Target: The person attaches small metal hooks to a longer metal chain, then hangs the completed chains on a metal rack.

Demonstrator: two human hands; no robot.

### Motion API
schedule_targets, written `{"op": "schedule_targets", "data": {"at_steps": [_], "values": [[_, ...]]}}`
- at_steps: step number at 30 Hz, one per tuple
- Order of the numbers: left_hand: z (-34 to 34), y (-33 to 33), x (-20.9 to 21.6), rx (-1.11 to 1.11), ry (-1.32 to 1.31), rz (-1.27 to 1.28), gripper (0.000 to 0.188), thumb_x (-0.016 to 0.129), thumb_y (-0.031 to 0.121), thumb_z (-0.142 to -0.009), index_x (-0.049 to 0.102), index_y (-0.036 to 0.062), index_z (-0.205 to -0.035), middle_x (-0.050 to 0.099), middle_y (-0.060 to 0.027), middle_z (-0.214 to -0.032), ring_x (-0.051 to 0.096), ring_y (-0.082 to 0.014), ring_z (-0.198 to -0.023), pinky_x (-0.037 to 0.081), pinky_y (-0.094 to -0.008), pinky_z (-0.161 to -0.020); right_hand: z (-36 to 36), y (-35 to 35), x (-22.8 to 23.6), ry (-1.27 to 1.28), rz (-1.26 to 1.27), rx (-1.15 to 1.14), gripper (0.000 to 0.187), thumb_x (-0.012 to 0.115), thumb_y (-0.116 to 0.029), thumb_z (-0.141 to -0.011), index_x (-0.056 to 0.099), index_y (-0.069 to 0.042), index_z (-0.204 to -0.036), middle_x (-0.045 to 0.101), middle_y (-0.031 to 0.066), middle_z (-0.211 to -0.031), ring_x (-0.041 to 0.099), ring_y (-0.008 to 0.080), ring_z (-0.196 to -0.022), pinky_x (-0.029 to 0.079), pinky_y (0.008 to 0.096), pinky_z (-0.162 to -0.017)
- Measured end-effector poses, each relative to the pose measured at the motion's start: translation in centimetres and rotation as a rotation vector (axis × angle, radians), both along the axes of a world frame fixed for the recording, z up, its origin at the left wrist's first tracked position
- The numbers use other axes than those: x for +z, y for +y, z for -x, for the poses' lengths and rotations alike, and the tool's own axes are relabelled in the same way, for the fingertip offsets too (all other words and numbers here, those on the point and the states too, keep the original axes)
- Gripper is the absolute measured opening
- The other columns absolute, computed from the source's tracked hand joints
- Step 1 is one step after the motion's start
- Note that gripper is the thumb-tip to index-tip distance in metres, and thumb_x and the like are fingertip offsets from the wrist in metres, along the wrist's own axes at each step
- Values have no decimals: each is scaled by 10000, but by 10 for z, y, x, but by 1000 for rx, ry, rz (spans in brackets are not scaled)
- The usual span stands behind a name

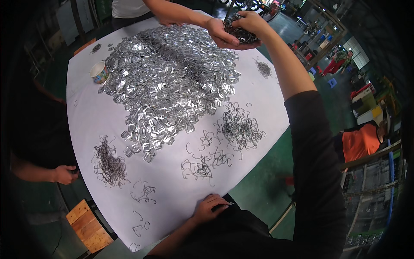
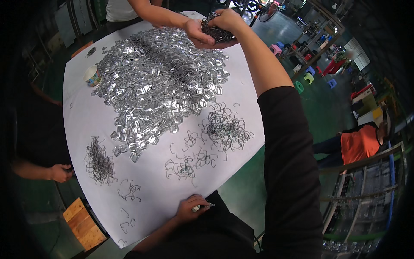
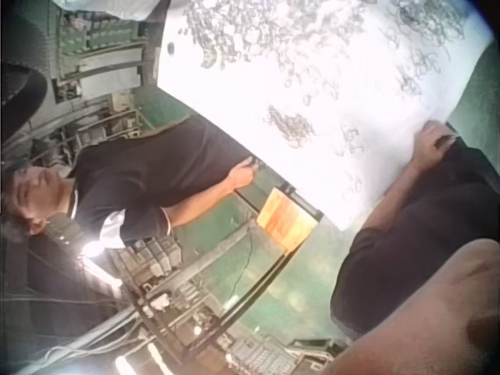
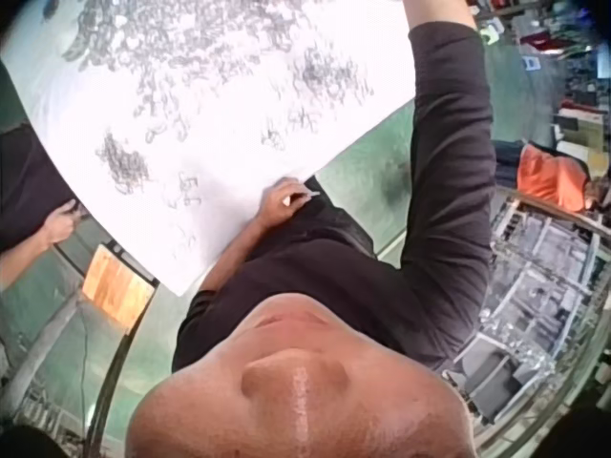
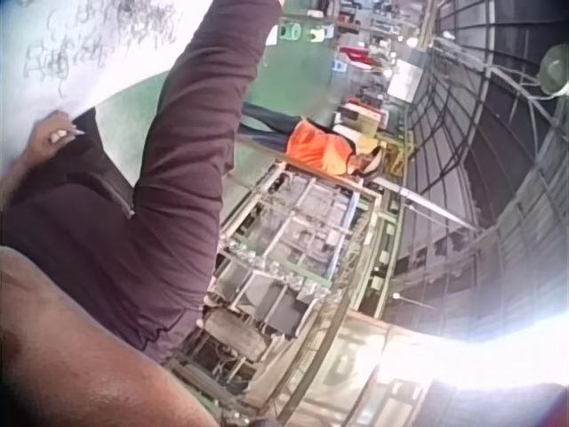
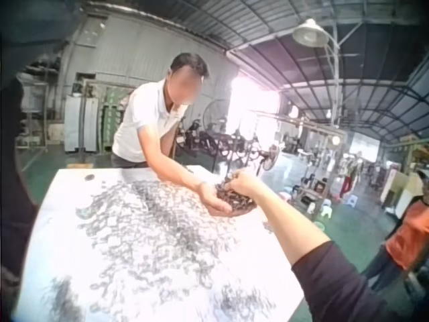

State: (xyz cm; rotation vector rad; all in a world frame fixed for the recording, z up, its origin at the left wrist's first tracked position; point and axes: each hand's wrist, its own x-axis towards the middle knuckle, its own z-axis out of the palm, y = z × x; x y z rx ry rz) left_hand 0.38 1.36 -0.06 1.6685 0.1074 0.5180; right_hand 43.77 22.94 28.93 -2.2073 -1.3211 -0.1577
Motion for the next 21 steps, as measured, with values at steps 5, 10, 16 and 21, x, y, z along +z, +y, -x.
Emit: {"op": "schedule_targets", "data": {"at_steps": [5,10,16,21], "values": [[1,3,0,19,-10,-12,160,725,36,-723,644,62,-858,644,-62,-858,606,-224,-835,481,-322,-768,14,25,8,-125,107,-38,324,645,-186,-721,648,-52,-1016,674,143,-844,655,214,-695,514,326,-636],[-3,1,11,-4,-17,43,175,712,0,-713,632,59,-857,633,-65,-848,597,-237,-824,476,-339,-778,48,20,20,-330,217,31,269,645,-208,-735,660,-33,-939,671,137,-829,648,208,-687,513,335,-602],[-2,3,4,17,-12,-24,196,736,23,-696,637,61,-861,646,-60,-862,610,-243,-861,471,-369,-848,79,40,41,-360,250,118,289,644,-208,-746,650,-27,-970,670,142,-838,650,208,-706,513,330,-606],[-2,1,3,5,-5,-21,181,723,30,-714,637,53,-871,651,-63,-877,608,-245,-862,460,-372,-864,93,34,64,-337,199,146,305,643,-208,-755,642,-22,-996,669,146,-847,650,207,-722,513,326,-609]]}}
